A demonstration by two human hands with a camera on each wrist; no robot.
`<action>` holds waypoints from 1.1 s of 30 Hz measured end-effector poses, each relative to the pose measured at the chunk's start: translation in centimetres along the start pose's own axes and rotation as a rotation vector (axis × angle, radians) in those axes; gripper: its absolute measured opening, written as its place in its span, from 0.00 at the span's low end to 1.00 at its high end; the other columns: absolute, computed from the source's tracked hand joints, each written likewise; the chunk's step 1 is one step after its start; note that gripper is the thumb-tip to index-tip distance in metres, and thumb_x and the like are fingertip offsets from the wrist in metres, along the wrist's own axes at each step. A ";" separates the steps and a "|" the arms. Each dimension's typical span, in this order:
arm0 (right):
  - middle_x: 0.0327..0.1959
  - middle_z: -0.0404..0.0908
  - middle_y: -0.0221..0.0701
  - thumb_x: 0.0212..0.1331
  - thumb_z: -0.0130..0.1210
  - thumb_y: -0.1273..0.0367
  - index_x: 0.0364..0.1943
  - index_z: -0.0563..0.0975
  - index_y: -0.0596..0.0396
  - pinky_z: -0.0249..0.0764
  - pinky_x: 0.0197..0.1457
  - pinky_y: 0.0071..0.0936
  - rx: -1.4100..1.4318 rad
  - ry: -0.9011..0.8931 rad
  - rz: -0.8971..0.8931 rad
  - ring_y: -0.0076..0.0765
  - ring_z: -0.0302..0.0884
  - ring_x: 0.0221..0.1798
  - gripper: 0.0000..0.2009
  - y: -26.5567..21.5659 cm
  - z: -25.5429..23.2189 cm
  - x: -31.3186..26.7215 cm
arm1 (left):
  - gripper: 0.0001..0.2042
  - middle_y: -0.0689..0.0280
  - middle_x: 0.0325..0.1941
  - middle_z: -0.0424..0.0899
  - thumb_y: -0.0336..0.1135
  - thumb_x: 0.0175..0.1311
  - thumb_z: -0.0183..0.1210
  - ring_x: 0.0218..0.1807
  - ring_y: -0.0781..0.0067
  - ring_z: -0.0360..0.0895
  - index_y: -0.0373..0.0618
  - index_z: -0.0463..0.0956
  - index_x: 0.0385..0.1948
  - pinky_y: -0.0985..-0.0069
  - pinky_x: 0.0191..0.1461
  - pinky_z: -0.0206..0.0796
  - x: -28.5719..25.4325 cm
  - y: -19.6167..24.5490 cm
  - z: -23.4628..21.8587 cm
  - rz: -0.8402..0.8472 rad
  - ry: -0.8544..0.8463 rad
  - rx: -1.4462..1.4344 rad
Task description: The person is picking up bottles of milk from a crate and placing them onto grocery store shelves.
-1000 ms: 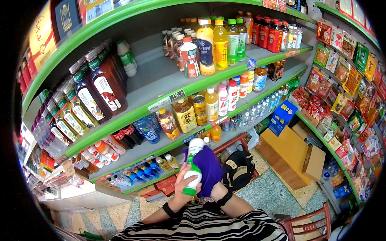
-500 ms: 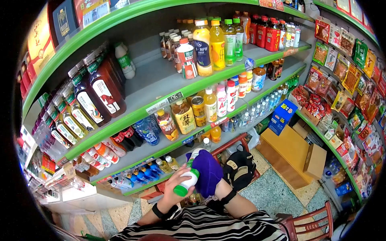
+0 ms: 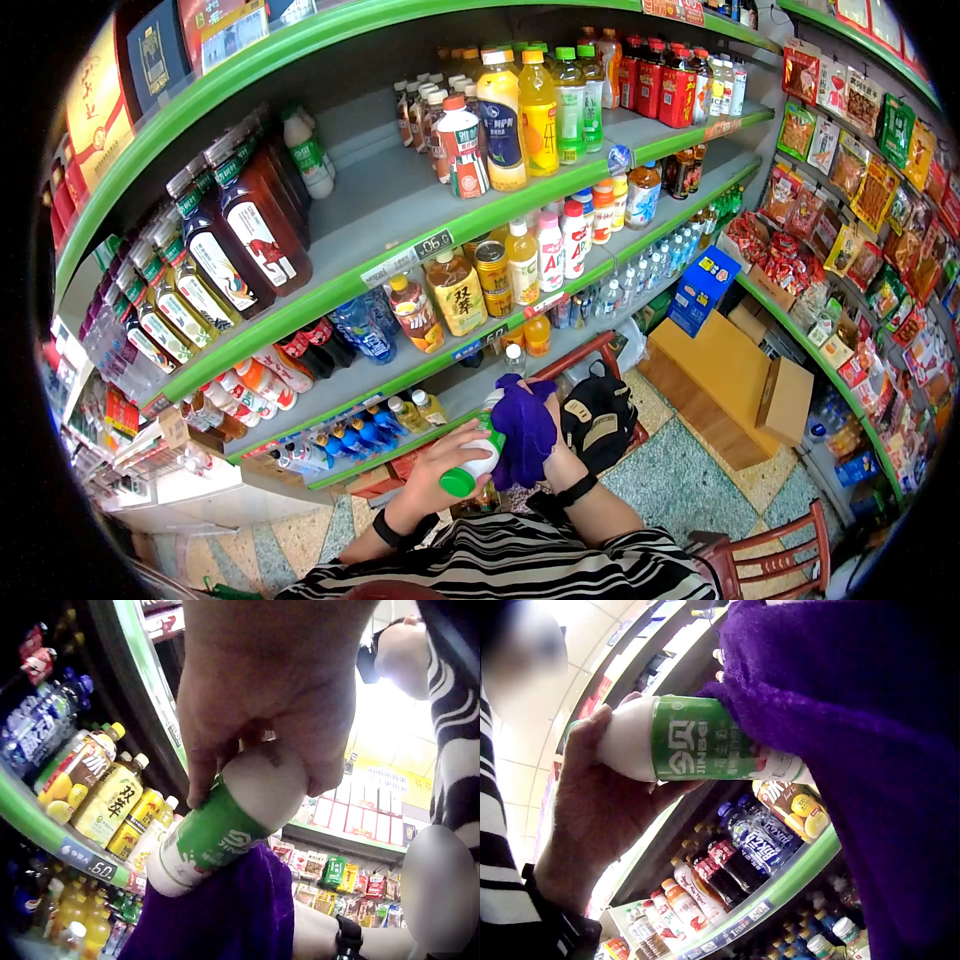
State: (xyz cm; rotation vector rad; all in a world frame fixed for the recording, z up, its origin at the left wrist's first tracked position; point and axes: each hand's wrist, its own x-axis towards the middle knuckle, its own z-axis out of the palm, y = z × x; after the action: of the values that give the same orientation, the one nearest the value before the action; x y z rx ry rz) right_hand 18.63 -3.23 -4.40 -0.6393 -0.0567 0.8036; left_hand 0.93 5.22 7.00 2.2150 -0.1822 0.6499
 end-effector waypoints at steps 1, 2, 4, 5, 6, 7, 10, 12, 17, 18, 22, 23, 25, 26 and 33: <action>0.31 0.76 0.28 0.68 0.46 0.58 0.39 0.73 0.54 0.77 0.42 0.27 -0.093 0.029 -0.034 0.30 0.78 0.36 0.13 -0.3 0.4 -0.2 | 0.16 0.57 0.57 0.76 0.25 0.46 0.68 0.64 0.48 0.68 0.44 0.78 0.39 0.60 0.63 0.65 -0.1 0.0 0.0 0.002 -0.012 -0.011; 0.30 0.76 0.28 0.68 0.44 0.57 0.39 0.73 0.53 0.77 0.42 0.28 -0.186 0.057 -0.070 0.30 0.78 0.36 0.14 -0.8 1.0 -0.4 | 0.16 0.57 0.57 0.76 0.24 0.46 0.68 0.64 0.48 0.68 0.44 0.78 0.39 0.60 0.64 0.64 0.0 0.3 0.1 -0.016 -0.005 -0.043; 0.30 0.76 0.27 0.69 0.41 0.54 0.40 0.73 0.51 0.76 0.42 0.28 -0.070 -0.036 -0.073 0.30 0.78 0.36 0.16 -0.9 0.7 -0.4 | 0.16 0.56 0.56 0.76 0.23 0.46 0.67 0.65 0.47 0.67 0.43 0.78 0.40 0.60 0.64 0.64 0.1 0.4 0.5 -0.030 0.019 -0.069; 0.31 0.76 0.27 0.69 0.39 0.53 0.40 0.72 0.50 0.76 0.42 0.28 0.139 -0.155 -0.041 0.30 0.78 0.36 0.18 -0.2 -0.5 0.0 | 0.16 0.56 0.56 0.76 0.23 0.46 0.67 0.65 0.47 0.67 0.43 0.78 0.40 0.60 0.64 0.63 0.0 0.5 0.7 -0.041 0.029 -0.085; 0.31 0.76 0.26 0.69 0.38 0.51 0.41 0.72 0.50 0.76 0.42 0.28 0.348 -0.276 -0.010 0.30 0.78 0.36 0.19 0.5 -1.6 0.4 | 0.16 0.56 0.57 0.76 0.23 0.46 0.67 0.65 0.46 0.66 0.44 0.78 0.40 0.59 0.64 0.62 -0.1 0.4 1.1 -0.044 0.048 -0.099; 0.32 0.76 0.26 0.69 0.37 0.51 0.41 0.72 0.49 0.76 0.43 0.28 0.299 -0.241 0.017 0.30 0.78 0.36 0.19 1.4 -2.7 0.9 | 0.16 0.56 0.57 0.75 0.23 0.46 0.67 0.66 0.46 0.65 0.44 0.78 0.40 0.58 0.65 0.61 -0.1 0.1 1.5 -0.046 0.067 -0.113; 0.39 0.77 0.29 0.70 0.37 0.54 0.44 0.72 0.49 0.75 0.47 0.27 0.260 -0.212 0.061 0.30 0.77 0.42 0.17 3.7 -4.5 1.2 | 0.16 0.57 0.57 0.74 0.23 0.46 0.67 0.67 0.44 0.62 0.45 0.79 0.40 0.56 0.66 0.58 -0.4 -0.5 3.0 -0.035 0.091 -0.076; 0.43 0.76 0.30 0.70 0.38 0.57 0.48 0.71 0.50 0.74 0.50 0.26 0.246 -0.381 0.098 0.29 0.76 0.46 0.16 2.3 -1.2 -1.8 | 0.16 0.57 0.57 0.73 0.23 0.46 0.67 0.68 0.42 0.60 0.47 0.79 0.40 0.53 0.68 0.54 -0.7 -1.3 3.9 -0.022 0.083 -0.026; 0.53 0.73 0.33 0.63 0.50 0.71 0.56 0.67 0.55 0.69 0.60 0.28 -0.974 -0.438 -0.568 0.31 0.72 0.56 0.17 1.0 0.8 -5.0 | 0.20 0.56 0.56 0.70 0.22 0.43 0.65 0.68 0.41 0.59 0.46 0.75 0.42 0.50 0.68 0.53 -0.6 -3.2 4.0 -0.023 0.184 -0.002; 0.54 0.73 0.34 0.60 0.53 0.74 0.55 0.67 0.55 0.68 0.61 0.28 -1.125 -0.421 -0.674 0.31 0.72 0.56 0.19 0.5 1.7 -5.8 | 0.20 0.56 0.57 0.70 0.22 0.44 0.66 0.68 0.41 0.59 0.46 0.75 0.42 0.50 0.68 0.52 -0.6 -3.1 3.8 -0.022 0.198 -0.039; 0.48 0.75 0.33 0.57 0.54 0.73 0.52 0.69 0.55 0.69 0.59 0.29 -0.937 -0.465 -0.531 0.32 0.74 0.54 0.17 0.5 1.9 -5.8 | 0.20 0.54 0.57 0.70 0.24 0.44 0.67 0.67 0.45 0.62 0.44 0.73 0.42 0.54 0.68 0.56 -0.6 -2.4 3.1 -0.033 0.190 -0.037; 0.47 0.76 0.33 0.56 0.55 0.73 0.51 0.70 0.55 0.70 0.58 0.30 -0.972 -0.482 -0.554 0.33 0.74 0.52 0.17 0.5 1.5 -5.6 | 0.19 0.54 0.57 0.70 0.24 0.44 0.67 0.67 0.46 0.63 0.43 0.73 0.41 0.55 0.67 0.57 -0.8 -2.2 3.1 -0.037 0.190 -0.014; 0.44 0.77 0.33 0.53 0.56 0.73 0.48 0.71 0.55 0.71 0.55 0.30 -0.887 -0.455 -0.433 0.34 0.76 0.50 0.17 0.3 1.2 -5.3 | 0.19 0.52 0.58 0.70 0.24 0.44 0.68 0.66 0.48 0.65 0.43 0.74 0.40 0.57 0.65 0.60 -1.2 -1.7 3.2 -0.017 0.158 -0.005; 0.43 0.77 0.34 0.52 0.57 0.73 0.47 0.72 0.55 0.72 0.53 0.30 -0.761 -0.410 -0.288 0.35 0.76 0.49 0.16 0.3 1.1 -5.3 | 0.19 0.52 0.58 0.71 0.24 0.44 0.68 0.65 0.49 0.66 0.43 0.74 0.39 0.58 0.64 0.62 -1.5 -1.4 3.2 -0.007 0.143 0.001; 0.35 0.78 0.31 0.59 0.54 0.68 0.39 0.74 0.52 0.75 0.42 0.25 -0.008 -0.206 0.265 0.29 0.78 0.39 0.06 1.9 -3.1 -1.1 | 0.16 0.54 0.53 0.76 0.24 0.44 0.68 0.63 0.48 0.70 0.42 0.74 0.37 0.60 0.61 0.66 -1.1 1.0 1.3 -0.037 0.095 -0.066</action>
State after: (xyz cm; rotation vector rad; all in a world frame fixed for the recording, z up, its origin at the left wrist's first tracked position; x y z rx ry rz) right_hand 17.47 -4.58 -7.73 -0.5761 -0.1656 1.1250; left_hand 0.16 3.56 6.38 2.1148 -0.1129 0.7169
